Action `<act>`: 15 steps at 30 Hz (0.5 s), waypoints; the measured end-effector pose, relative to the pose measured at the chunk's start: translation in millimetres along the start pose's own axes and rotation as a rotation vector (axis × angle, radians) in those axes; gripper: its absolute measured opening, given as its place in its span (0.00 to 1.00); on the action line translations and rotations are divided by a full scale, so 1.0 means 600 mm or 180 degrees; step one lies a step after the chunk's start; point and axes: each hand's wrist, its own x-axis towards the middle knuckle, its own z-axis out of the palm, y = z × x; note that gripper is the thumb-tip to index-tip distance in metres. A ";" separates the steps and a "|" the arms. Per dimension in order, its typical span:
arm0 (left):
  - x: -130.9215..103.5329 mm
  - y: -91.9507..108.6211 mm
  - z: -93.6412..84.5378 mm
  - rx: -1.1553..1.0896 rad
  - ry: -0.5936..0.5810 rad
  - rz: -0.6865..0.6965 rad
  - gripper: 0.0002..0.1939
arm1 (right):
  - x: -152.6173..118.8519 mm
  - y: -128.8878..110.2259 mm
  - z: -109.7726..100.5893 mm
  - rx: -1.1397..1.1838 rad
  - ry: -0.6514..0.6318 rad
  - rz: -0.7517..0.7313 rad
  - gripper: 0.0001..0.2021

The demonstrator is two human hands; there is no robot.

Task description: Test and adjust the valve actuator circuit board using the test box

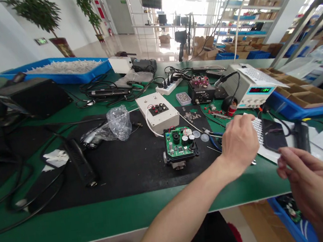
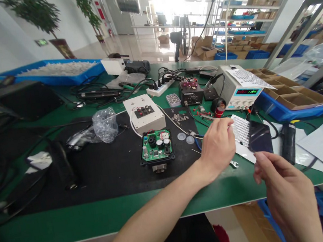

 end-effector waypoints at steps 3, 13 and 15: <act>-0.048 0.074 -0.031 -0.0699 -0.0219 0.0021 0.12 | -0.065 0.013 -0.018 0.1316 -0.0057 0.1041 0.15; -0.309 0.117 -0.138 -0.1610 -0.0026 -0.0710 0.09 | -0.235 0.012 0.018 0.2077 -0.0650 0.2111 0.16; -0.335 0.108 -0.151 -0.1500 0.0089 -0.0690 0.13 | -0.256 0.010 0.037 0.2032 -0.0918 0.2046 0.15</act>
